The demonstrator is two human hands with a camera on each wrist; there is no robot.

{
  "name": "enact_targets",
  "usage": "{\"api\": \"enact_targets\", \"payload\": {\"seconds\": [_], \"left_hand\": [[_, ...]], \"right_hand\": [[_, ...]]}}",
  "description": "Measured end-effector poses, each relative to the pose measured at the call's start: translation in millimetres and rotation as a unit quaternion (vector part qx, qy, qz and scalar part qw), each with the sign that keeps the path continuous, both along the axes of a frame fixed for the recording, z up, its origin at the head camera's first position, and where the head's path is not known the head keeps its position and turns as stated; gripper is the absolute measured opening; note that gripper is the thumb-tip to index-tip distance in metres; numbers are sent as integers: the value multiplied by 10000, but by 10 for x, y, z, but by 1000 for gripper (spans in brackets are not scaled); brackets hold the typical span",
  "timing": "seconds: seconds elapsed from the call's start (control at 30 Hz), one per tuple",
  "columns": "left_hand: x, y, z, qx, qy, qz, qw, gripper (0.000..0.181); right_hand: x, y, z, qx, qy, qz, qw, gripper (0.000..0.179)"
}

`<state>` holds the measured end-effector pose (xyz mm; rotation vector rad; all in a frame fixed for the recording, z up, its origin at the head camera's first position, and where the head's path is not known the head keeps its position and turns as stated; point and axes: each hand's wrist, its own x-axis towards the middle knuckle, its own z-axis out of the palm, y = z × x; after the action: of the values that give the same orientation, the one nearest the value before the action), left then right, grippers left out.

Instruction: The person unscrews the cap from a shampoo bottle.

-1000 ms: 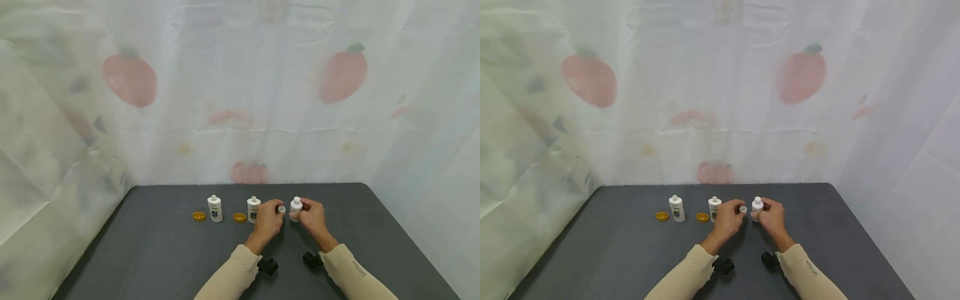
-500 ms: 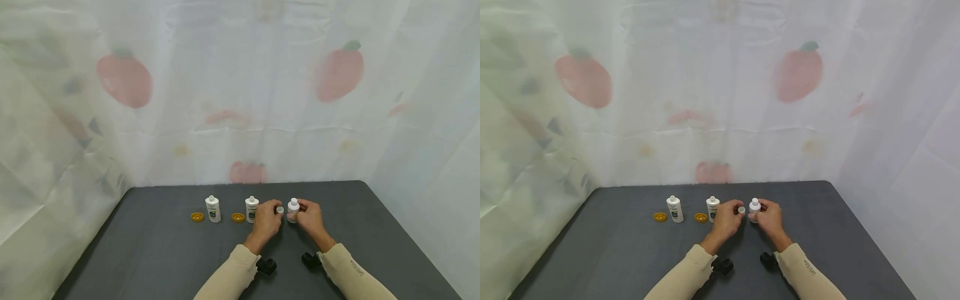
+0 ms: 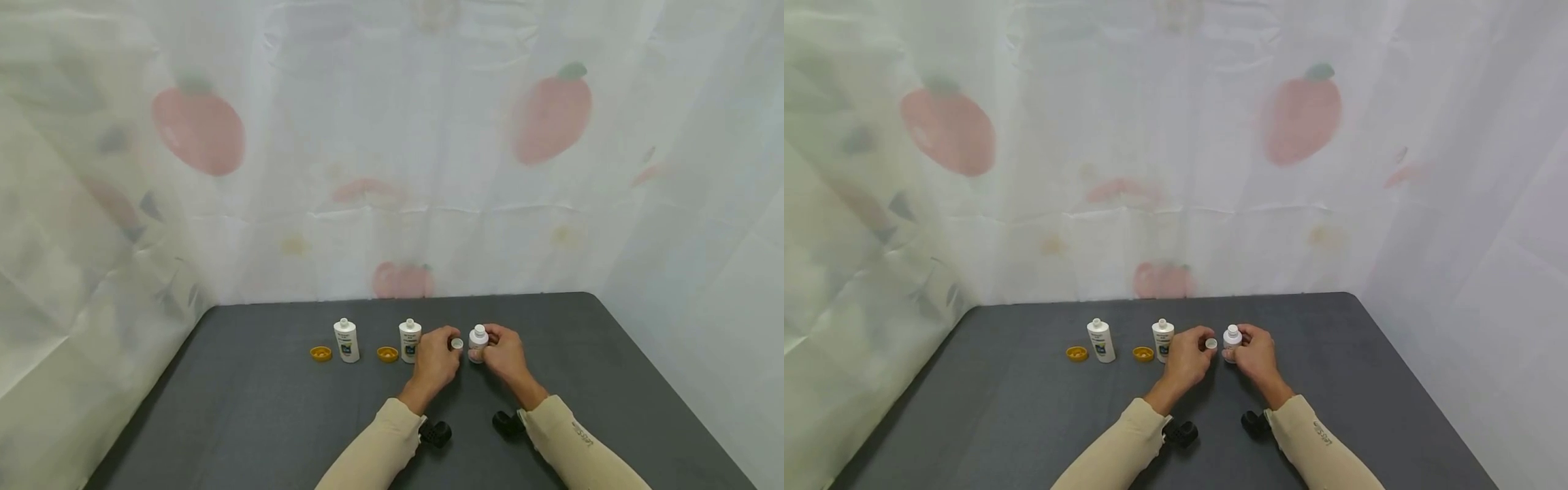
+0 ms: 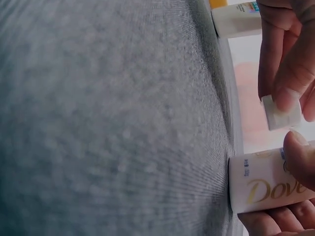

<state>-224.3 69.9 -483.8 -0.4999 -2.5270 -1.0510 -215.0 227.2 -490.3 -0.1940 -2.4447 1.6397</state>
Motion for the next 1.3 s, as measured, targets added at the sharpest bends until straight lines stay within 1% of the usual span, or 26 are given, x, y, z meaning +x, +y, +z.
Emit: {"api": "enact_targets", "payload": {"seconds": [0.13, 0.27, 0.33, 0.53, 0.73, 0.97, 1.07, 1.17, 1.23, 1.3], "left_hand": [[-1, -14, -17, -44, 130, 79, 9999, 23], [-9, -26, -20, -139, 142, 155, 9997, 22], [-10, -29, -25, -186, 97, 140, 9997, 22], [-12, -26, -43, -301, -15, 48, 9995, 22], [-14, -23, -47, -368, -164, 2, 9992, 21], [-25, -23, -62, -495, -231, -78, 9985, 19], [-30, -43, -79, -550, -246, -110, 9981, 18], [-18, -51, -90, -582, -298, -183, 9977, 21], [9, -53, -66, -627, -332, -222, 9972, 26], [50, -51, -18, -659, -319, -304, 9969, 31]], "right_hand": [[-9, 10, 5, 14, -62, 97, 9999, 45], [-19, 19, 26, 115, -63, 229, 9997, 44], [-13, 20, 38, 183, -101, 280, 9994, 44], [-6, 24, 58, 344, -242, 255, 9988, 46], [-16, 33, 71, 367, -306, 286, 9984, 48], [-25, 60, 53, 246, -314, 291, 9988, 48], [-23, 59, 48, 224, -264, 429, 9985, 47], [-10, 69, 39, 446, -190, 612, 9969, 47], [-1, 82, 50, 612, -182, 795, 9948, 51], [13, 102, 97, 797, -203, 936, 9922, 60]]}}
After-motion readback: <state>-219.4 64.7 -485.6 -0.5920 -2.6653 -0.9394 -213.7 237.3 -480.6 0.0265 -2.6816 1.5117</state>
